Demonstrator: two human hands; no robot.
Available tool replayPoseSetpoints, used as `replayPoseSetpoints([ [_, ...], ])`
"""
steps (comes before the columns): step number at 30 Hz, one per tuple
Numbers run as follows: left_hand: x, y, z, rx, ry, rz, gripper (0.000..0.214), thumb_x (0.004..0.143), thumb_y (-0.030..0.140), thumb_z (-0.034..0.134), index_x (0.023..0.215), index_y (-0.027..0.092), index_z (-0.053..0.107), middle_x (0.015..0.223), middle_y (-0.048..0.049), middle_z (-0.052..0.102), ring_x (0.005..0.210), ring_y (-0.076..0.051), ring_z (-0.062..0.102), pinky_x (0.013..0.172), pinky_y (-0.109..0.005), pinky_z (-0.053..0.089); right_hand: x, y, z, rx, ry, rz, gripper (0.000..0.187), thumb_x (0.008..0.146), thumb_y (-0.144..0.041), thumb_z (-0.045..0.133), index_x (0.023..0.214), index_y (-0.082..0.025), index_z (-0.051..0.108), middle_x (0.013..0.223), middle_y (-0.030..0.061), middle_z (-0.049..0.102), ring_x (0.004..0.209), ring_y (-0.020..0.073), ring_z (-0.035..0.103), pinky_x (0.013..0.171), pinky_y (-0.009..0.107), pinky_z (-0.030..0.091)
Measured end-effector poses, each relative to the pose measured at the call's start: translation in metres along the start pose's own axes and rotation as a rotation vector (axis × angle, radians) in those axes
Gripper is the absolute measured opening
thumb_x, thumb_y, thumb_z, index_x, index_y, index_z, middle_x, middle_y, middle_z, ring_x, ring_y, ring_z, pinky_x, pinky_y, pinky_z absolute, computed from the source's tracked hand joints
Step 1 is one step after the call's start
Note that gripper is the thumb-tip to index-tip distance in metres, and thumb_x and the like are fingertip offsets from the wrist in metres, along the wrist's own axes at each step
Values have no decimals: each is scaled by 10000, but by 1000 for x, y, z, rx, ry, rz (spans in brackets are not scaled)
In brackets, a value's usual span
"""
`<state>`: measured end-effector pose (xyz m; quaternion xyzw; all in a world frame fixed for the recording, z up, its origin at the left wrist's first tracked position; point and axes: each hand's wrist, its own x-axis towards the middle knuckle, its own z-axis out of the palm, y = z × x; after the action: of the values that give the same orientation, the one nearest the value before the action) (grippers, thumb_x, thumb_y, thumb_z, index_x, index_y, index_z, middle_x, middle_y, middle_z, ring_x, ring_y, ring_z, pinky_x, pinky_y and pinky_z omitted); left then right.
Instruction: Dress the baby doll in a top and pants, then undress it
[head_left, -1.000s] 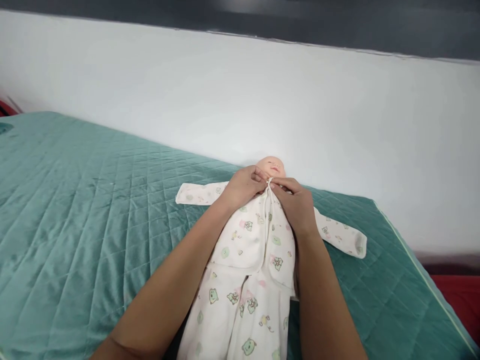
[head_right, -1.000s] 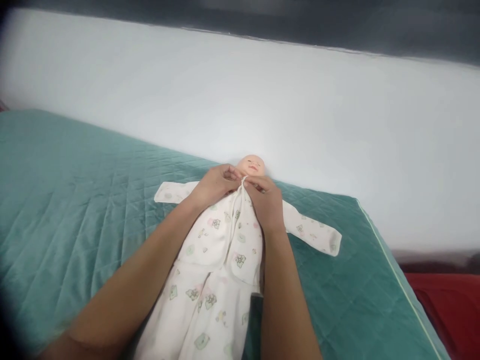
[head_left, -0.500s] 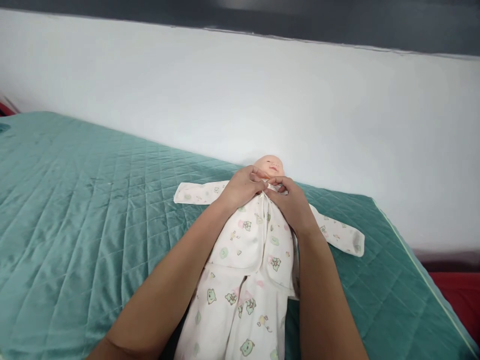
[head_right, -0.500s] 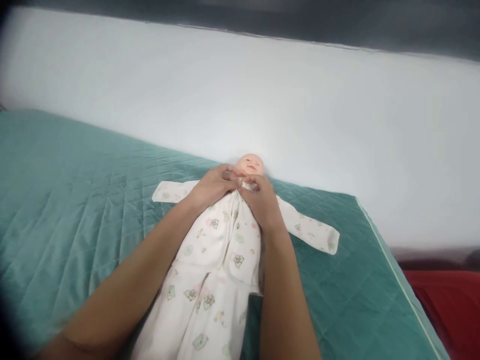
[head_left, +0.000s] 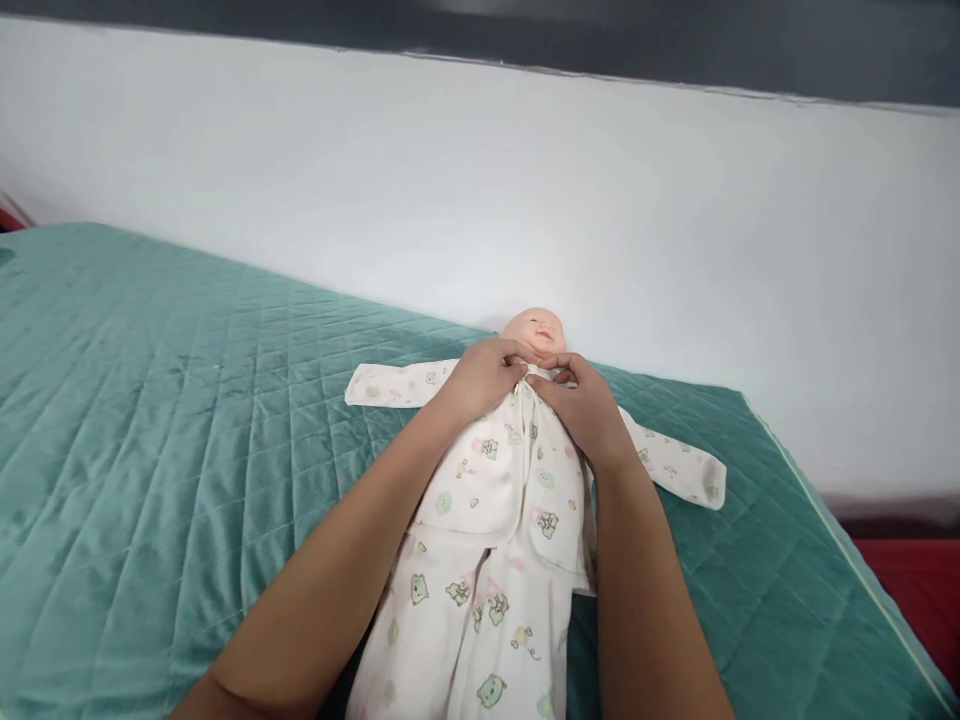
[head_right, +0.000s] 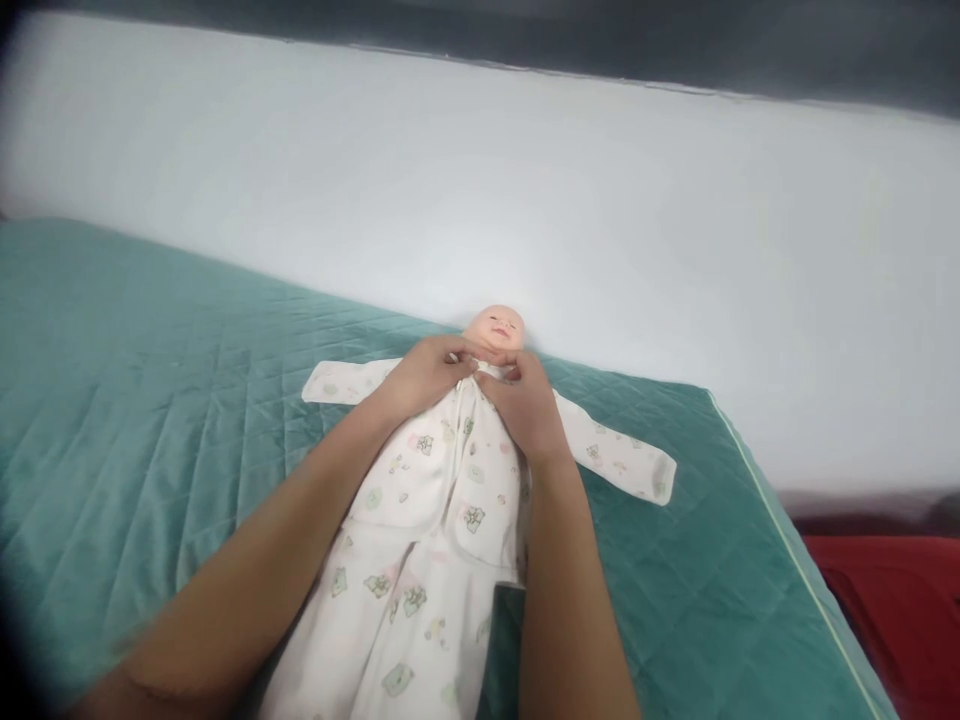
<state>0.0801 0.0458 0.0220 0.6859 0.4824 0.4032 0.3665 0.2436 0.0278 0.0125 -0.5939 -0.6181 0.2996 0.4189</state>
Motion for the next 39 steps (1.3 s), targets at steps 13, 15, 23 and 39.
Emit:
replayPoseSetpoints([
  [13,5,-11,0,149,-62,116,227,847,110,506,920,238,678,949,-28,652,878,-191,605,824,-298,462,-8,5,5,90,67,-255,151,838,-308,611,836,-244,747,1089,51,721,1060,219,639,927,374,474],
  [15,7,-13,1,151,-64,121,229,843,97,494,925,237,656,948,-25,633,893,-189,599,835,-297,453,-12,7,5,100,53,-268,174,858,-315,605,885,-261,768,1145,45,721,1140,224,626,1020,403,448],
  [23,-8,-10,4,63,108,129,198,891,121,484,943,212,652,1005,-30,678,940,-178,611,898,-293,443,-42,13,6,21,24,-293,355,928,-398,526,1211,-277,702,1395,40,624,1342,221,500,1175,456,321],
  [39,-55,2,-3,-50,43,103,82,850,263,624,843,185,650,812,10,604,734,-129,511,696,-241,395,-72,-10,15,-93,166,-64,238,828,-415,650,947,-213,607,941,49,661,787,184,574,788,358,463],
])
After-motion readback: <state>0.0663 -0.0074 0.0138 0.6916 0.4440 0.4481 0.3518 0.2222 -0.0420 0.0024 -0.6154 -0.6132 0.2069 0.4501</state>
